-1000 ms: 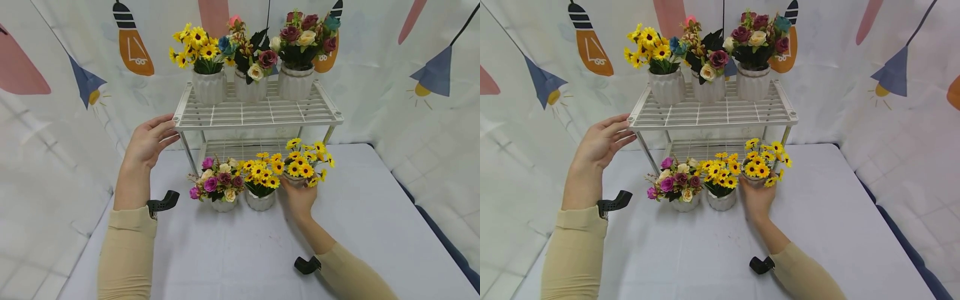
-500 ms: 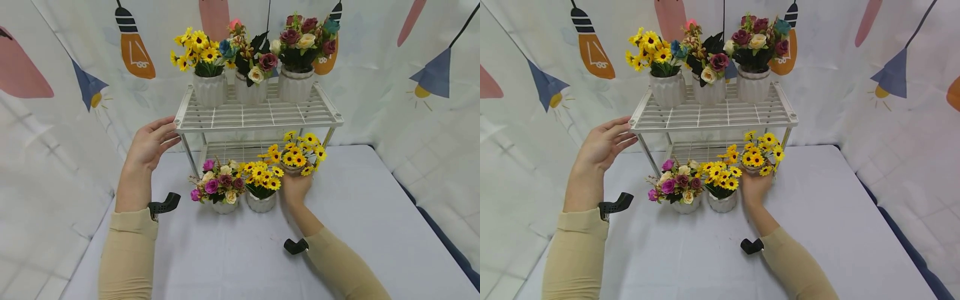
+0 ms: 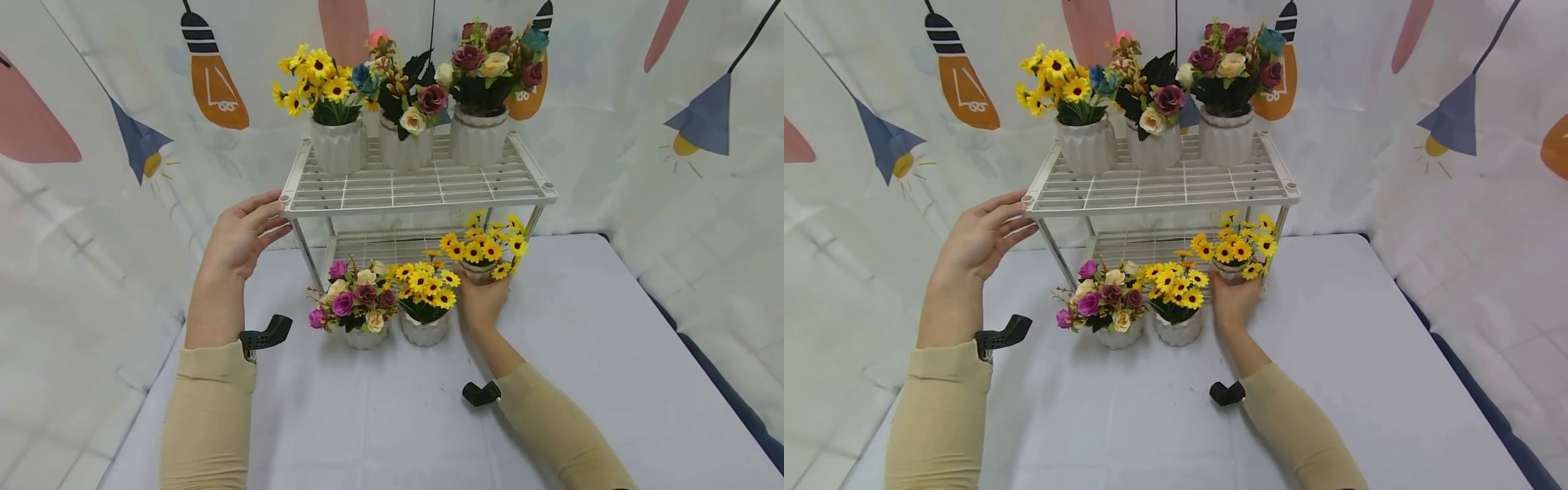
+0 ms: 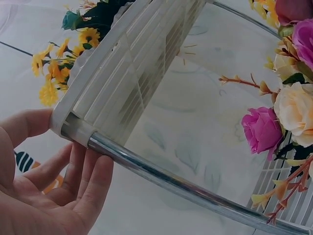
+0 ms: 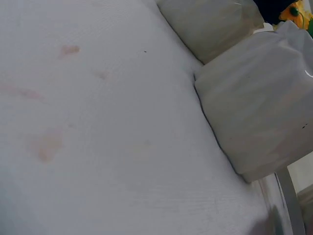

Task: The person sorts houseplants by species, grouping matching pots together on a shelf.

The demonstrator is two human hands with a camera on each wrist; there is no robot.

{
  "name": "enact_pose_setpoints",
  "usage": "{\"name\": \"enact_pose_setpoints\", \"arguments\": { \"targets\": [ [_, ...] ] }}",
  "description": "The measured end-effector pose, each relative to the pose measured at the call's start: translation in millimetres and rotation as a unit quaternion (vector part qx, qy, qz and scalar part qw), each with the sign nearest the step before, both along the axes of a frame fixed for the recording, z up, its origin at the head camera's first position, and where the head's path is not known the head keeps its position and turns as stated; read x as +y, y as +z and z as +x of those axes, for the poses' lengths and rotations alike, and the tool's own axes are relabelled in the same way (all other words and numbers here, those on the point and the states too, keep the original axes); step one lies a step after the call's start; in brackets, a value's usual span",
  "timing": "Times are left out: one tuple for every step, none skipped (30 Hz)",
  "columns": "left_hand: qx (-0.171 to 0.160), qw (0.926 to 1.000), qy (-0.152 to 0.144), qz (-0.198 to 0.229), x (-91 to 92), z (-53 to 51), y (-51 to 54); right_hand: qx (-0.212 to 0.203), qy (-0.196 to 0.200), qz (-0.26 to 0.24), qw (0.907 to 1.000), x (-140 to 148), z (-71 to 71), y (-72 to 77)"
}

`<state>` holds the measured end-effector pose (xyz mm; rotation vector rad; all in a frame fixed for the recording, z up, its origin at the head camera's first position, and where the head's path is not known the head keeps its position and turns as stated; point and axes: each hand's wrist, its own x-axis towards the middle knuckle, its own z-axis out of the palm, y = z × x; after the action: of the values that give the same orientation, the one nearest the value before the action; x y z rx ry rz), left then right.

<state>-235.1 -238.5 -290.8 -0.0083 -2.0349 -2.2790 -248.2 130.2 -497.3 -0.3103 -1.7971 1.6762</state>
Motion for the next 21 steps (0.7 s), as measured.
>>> {"name": "enact_pose_setpoints", "arguments": {
  "targets": [
    [0.001,1.0000,0.000,0.000,-0.3,-0.1,-0.2,0.002,0.003,0.006,1.0000,0.5,0.9,-0.4],
    [0.002,1.0000,0.000,-0.001,0.0,0.2,-0.1,0.004,0.003,0.013,0.9999,0.8,2.0,-0.6],
    [0.002,1.0000,0.000,-0.004,-0.2,0.2,-0.2,0.004,0.003,0.019,0.9998,1.2,3.8,-0.7],
    [0.001,1.0000,0.000,-0.005,-0.3,0.2,-0.3,0.004,0.001,0.025,0.9997,1.5,5.9,-0.9],
    [0.001,1.0000,-0.001,-0.005,-0.4,0.4,-0.2,0.002,0.000,0.029,0.9996,1.7,8.5,-1.3],
    [0.000,1.0000,-0.001,-0.006,-0.6,0.5,-0.3,-0.004,-0.002,0.034,0.9994,1.7,11.4,-1.7],
    [-0.001,1.0000,-0.001,-0.004,-0.6,0.6,-0.3,-0.008,-0.004,0.035,0.9993,1.7,14.4,-1.7],
    [-0.001,1.0000,-0.001,-0.005,-0.8,0.7,-0.4,-0.012,-0.005,0.036,0.9993,1.8,17.6,-1.6],
    [-0.001,0.9999,-0.001,-0.010,-0.8,0.6,-0.5,-0.017,-0.007,0.035,0.9992,1.8,21.1,-1.5],
    [-0.001,0.9999,-0.001,-0.011,-0.9,0.6,-0.6,-0.022,-0.008,0.033,0.9992,1.9,24.6,-1.0],
    [-0.002,0.9999,-0.001,-0.010,-0.8,0.7,-0.6,-0.026,-0.008,0.031,0.9992,2.1,27.8,-0.2],
    [-0.002,1.0000,-0.001,-0.010,-0.9,0.5,-0.7,-0.025,-0.009,0.025,0.9993,2.3,31.3,1.3],
    [-0.002,0.9999,-0.002,-0.010,-0.9,0.5,-0.7,-0.021,-0.009,0.018,0.9996,2.6,34.6,3.3],
    [-0.003,0.9999,-0.002,-0.012,-1.1,0.4,-0.8,-0.018,-0.010,0.014,0.9997,3.0,38.1,5.5],
    [-0.003,0.9999,-0.002,-0.013,-1.0,0.4,-0.7,-0.016,-0.010,0.009,0.9998,3.4,41.2,7.3],
    [-0.004,0.9999,-0.002,-0.014,-1.1,0.3,-0.6,-0.012,-0.009,0.005,0.9999,3.7,44.6,9.6],
    [-0.004,0.9999,-0.002,-0.014,-1.1,0.2,-0.5,-0.009,-0.007,0.002,0.9999,4.0,47.6,11.1],
    [-0.003,0.9999,-0.002,-0.014,-1.2,0.0,-0.4,-0.008,-0.005,0.001,1.0000,4.3,50.9,12.5],
    [-0.002,0.9999,-0.003,-0.015,-1.2,-0.2,-0.3,-0.011,0.000,0.001,0.9999,4.3,54.2,13.5],
    [-0.001,0.9999,-0.004,-0.016,-1.2,-0.5,-0.3,-0.014,0.004,0.003,0.9999,4.2,57.7,14.3],
    [0.000,0.9999,-0.004,-0.016,-1.1,-0.8,-0.1,-0.017,0.010,0.005,0.9998,3.7,61.4,14.7]
  ]
}}
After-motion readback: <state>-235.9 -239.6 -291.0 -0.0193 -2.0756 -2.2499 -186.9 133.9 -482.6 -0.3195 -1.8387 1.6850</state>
